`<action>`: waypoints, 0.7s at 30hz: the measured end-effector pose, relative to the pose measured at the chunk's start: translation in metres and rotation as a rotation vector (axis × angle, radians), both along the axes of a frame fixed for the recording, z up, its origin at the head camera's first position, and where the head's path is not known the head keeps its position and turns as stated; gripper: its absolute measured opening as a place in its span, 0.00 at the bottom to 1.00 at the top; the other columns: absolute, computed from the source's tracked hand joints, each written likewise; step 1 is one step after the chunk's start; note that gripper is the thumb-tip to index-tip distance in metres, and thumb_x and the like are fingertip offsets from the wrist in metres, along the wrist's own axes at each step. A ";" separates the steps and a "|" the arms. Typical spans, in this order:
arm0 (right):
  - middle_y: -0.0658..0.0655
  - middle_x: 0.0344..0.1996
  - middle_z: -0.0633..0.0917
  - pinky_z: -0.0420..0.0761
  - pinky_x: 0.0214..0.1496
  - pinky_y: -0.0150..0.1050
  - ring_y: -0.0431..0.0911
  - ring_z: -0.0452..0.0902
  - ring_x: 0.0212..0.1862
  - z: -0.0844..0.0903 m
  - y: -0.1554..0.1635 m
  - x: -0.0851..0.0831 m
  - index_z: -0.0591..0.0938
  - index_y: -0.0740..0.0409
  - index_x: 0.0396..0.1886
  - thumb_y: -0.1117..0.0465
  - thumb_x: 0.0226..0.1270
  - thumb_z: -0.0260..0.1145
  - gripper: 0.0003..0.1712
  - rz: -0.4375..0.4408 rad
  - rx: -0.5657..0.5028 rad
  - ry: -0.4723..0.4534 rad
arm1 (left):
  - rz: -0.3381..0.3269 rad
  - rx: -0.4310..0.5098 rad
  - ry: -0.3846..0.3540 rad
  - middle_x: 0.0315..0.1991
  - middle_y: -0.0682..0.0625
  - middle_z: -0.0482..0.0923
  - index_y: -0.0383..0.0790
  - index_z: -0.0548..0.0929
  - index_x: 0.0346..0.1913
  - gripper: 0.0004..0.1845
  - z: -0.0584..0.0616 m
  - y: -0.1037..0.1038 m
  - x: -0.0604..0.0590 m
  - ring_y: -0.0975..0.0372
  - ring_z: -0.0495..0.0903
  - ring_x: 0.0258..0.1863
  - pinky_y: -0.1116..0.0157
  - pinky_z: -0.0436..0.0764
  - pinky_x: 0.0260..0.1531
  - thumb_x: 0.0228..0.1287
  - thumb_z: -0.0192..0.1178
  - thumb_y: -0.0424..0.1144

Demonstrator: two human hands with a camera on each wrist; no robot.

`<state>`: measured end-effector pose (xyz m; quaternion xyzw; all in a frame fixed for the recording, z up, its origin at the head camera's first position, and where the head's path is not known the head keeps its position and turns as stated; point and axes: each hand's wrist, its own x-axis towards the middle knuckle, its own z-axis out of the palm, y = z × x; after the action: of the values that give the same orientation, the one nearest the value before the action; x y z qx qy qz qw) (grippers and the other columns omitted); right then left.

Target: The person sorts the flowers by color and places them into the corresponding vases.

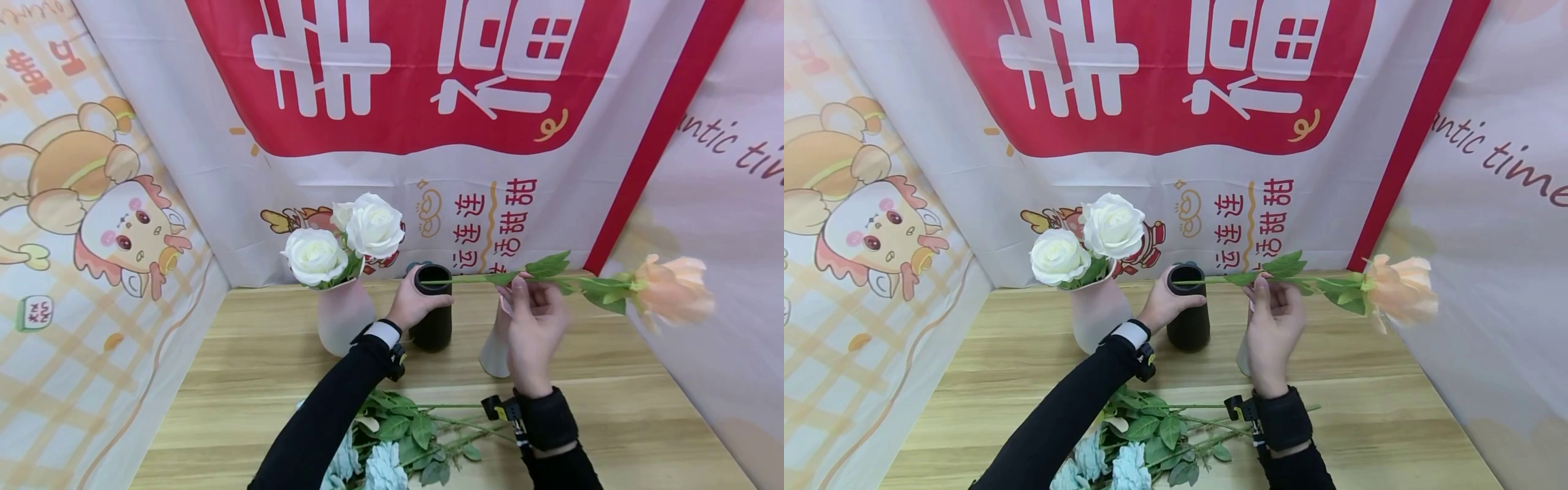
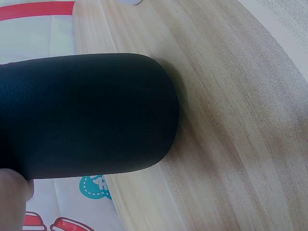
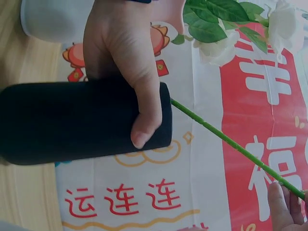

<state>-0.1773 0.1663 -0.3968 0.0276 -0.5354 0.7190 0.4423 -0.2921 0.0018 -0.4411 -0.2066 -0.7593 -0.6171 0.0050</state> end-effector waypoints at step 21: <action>0.67 0.40 0.84 0.81 0.49 0.43 0.64 0.81 0.43 0.016 -0.041 -0.023 0.81 0.74 0.45 0.71 0.71 0.61 0.09 0.098 0.353 -0.150 | 0.013 0.024 -0.044 0.52 0.51 0.77 0.42 0.73 0.62 0.38 -0.036 0.007 -0.029 0.60 0.76 0.51 0.62 0.72 0.57 0.46 0.79 0.38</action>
<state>-0.2006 0.1255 -0.3803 0.0769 -0.6826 0.6348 0.3539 -0.3212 0.0089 -0.4774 -0.1880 -0.7532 -0.6303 -0.0050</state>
